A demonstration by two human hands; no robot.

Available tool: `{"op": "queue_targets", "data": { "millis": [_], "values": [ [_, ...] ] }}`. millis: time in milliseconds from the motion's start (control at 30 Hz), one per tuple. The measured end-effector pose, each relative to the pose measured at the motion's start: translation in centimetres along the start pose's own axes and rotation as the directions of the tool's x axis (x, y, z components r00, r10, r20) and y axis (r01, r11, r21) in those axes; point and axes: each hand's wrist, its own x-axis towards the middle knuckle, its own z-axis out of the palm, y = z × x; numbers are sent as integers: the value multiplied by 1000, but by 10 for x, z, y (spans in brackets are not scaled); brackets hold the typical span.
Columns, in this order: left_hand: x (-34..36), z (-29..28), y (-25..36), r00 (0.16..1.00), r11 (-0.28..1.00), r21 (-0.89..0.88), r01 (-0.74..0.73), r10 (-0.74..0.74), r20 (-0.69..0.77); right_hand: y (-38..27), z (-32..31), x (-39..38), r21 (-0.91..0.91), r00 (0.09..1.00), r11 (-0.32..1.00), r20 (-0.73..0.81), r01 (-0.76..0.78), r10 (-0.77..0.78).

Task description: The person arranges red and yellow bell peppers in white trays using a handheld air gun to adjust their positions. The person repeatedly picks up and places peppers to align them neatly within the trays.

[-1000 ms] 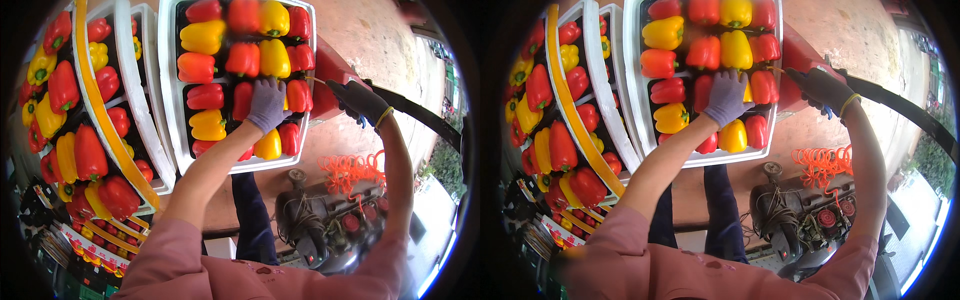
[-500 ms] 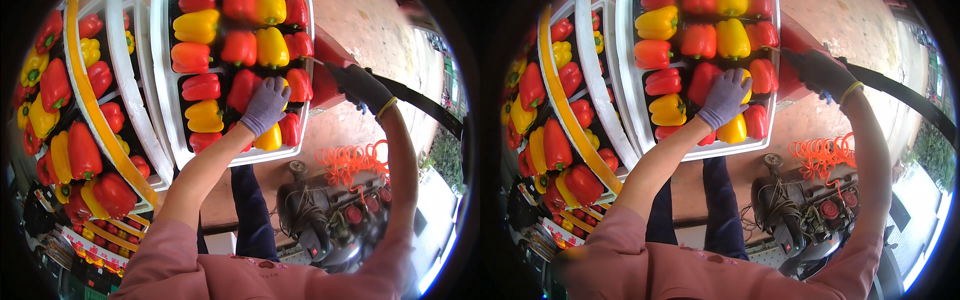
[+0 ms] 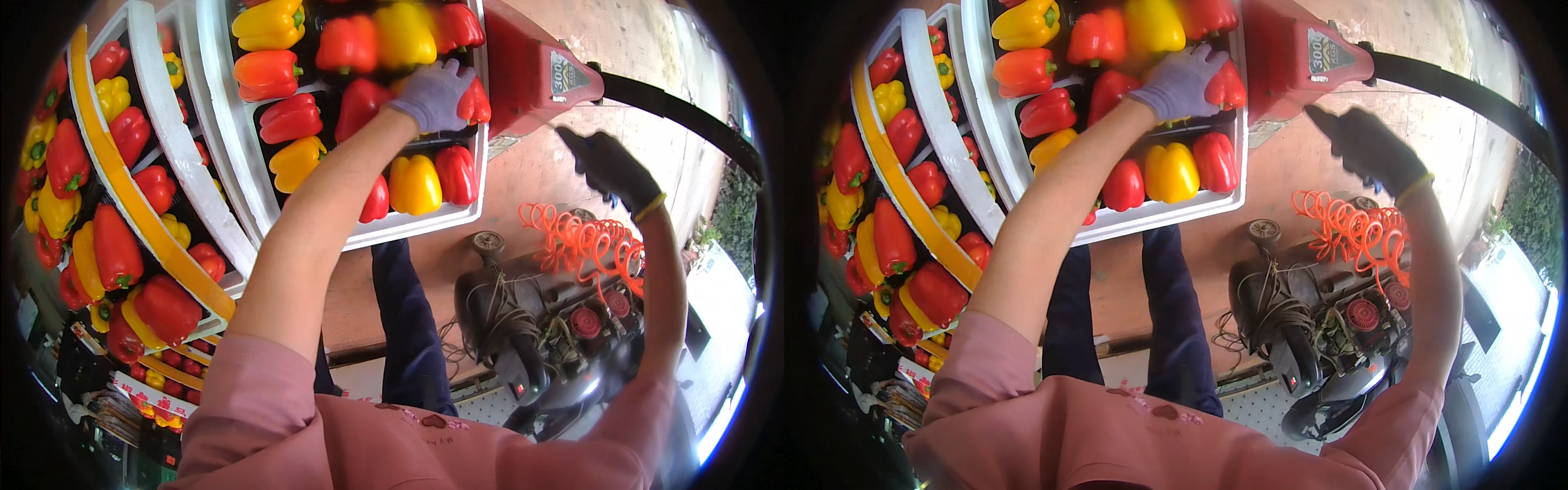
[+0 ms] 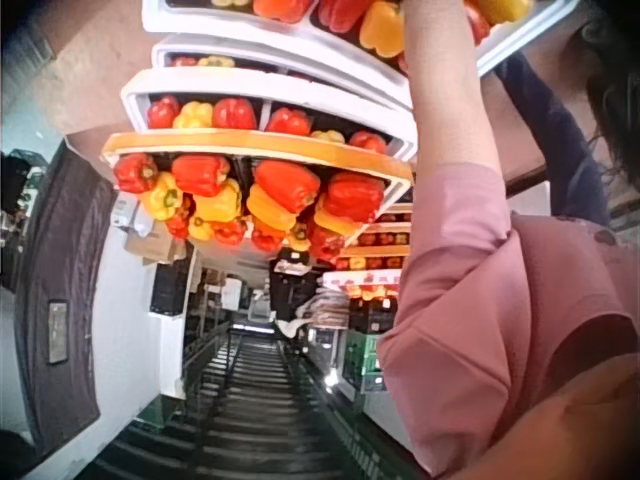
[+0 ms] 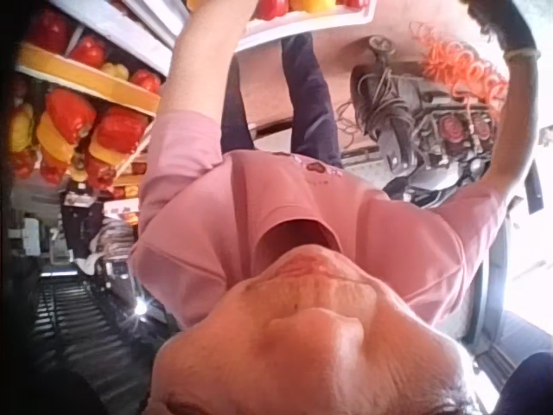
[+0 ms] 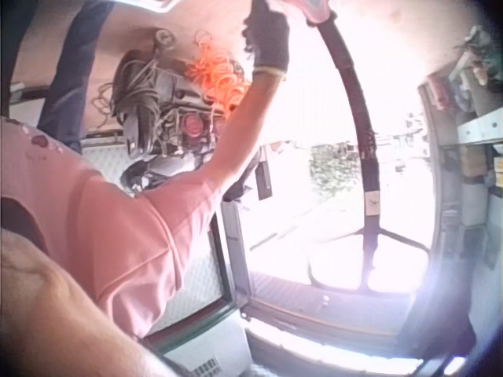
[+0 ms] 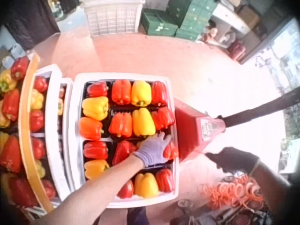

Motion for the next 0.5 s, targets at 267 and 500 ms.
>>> {"op": "queue_targets", "data": {
  "millis": [267, 500],
  "values": [
    [-50, -52, 3, 969, 985, -166, -41, -1, -247, -13, 87, -11, 218, 915, 926, 199, 309, -352],
    [-186, -70, 29, 739, 816, -450, 363, -547, -394, -70, 146, -11, -66, 674, 671, 110, 739, -731]
  ]
}}
